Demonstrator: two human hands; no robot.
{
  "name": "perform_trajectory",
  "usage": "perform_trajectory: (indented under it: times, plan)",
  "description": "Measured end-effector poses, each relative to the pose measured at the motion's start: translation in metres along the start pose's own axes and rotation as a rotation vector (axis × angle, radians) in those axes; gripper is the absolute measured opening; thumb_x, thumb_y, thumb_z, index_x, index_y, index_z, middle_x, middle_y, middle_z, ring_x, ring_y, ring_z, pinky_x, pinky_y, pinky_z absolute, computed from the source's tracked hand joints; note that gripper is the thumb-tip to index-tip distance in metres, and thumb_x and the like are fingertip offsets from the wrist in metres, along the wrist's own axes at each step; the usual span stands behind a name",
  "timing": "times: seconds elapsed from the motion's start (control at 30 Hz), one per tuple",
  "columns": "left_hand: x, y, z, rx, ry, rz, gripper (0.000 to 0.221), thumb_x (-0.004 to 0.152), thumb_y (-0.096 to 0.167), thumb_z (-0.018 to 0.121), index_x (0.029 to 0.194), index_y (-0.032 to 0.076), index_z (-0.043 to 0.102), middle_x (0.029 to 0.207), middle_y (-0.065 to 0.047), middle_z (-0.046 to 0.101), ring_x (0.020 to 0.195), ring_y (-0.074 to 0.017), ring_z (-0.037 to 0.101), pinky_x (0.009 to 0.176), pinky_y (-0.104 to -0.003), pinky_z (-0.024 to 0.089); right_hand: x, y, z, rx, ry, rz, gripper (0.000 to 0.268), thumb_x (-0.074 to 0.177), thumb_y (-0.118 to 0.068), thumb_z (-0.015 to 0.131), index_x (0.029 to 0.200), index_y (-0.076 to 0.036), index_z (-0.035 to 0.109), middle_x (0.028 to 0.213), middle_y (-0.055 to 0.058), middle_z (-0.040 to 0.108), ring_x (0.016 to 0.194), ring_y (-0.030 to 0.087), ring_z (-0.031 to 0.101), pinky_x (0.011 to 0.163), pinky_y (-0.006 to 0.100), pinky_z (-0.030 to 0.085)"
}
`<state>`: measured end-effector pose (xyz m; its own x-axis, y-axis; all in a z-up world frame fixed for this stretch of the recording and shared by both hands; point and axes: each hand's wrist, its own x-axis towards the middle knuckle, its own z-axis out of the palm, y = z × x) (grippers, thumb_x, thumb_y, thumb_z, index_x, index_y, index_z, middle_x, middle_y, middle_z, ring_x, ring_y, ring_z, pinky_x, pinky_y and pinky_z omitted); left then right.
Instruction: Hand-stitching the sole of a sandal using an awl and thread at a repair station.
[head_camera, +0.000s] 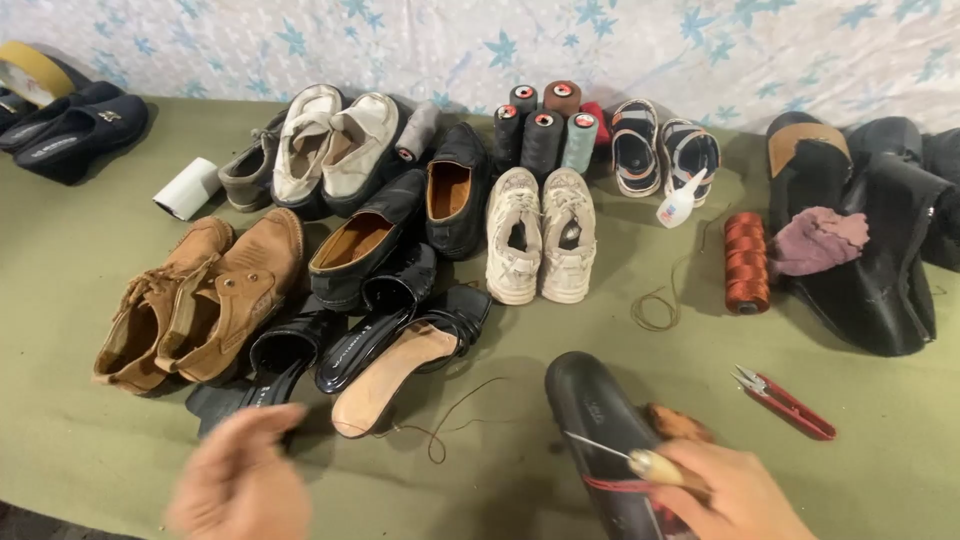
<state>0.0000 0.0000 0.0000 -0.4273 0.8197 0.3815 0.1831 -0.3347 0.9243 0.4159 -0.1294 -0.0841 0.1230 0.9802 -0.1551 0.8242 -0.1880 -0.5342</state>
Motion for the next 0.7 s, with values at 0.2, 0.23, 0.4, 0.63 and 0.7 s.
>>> perform_trajectory:
  times: [0.2,0.23,0.4,0.63,0.7]
  plan:
    - [0.071,-0.142,-0.140,0.599,0.411,0.346,0.007,0.128,-0.023,0.045,0.128,-0.017,0.049,0.117,-0.021,0.045,0.104,-0.0232,0.047,0.071,-0.032,0.041,-0.023,0.068,0.032,0.102,-0.016,0.201,0.039,0.055,-0.050,0.099,0.089,-0.035,0.090,0.073,-0.014,0.090,0.066,0.006,0.078,0.070,0.021,0.059]
    - [0.060,-0.123,-0.126,0.608,0.412,0.344,0.007,0.128,-0.023,0.045,0.128,-0.017,0.049,0.117,-0.021,0.045,0.104,-0.0232,0.047,0.071,-0.032,0.041,-0.023,0.056,0.035,0.104,-0.024,0.199,0.039,0.055,-0.050,0.099,0.089,-0.035,0.090,0.073,-0.014,0.090,0.066,0.006,0.078,0.070,0.021,0.059]
    - [0.016,0.020,0.016,-0.002,-0.124,0.115,0.029,0.106,0.018,0.055,0.094,-0.001,0.072,0.089,-0.014,0.073,0.076,-0.0227,0.072,0.070,-0.030,0.063,-0.016,0.008,0.050,0.002,0.015,0.437,0.030,0.075,-0.045,0.078,0.105,-0.044,0.080,0.073,-0.007,0.077,0.067,0.014,0.071,0.071,0.025,0.057]
    - [-0.084,-0.130,0.138,0.065,-0.880,-0.257,0.024,0.093,0.027,0.065,0.105,0.015,0.082,0.093,0.001,0.081,0.096,-0.0109,0.074,0.091,-0.026,0.054,-0.024,-0.035,0.033,0.228,0.296,0.386,0.042,0.087,-0.036,0.066,0.126,-0.027,0.077,0.101,-0.006,0.077,0.084,0.013,0.070,0.082,0.025,0.052]
    - [-0.107,-0.153,0.164,-0.016,-0.876,-0.423,0.025,0.092,0.026,0.068,0.109,0.012,0.081,0.105,-0.004,0.076,0.097,-0.0113,0.075,0.092,-0.024,0.056,-0.028,-0.055,0.026,0.172,0.312,0.409,0.046,0.083,-0.037,0.065,0.128,-0.032,0.074,0.122,-0.008,0.081,0.107,0.014,0.078,0.096,0.030,0.057]
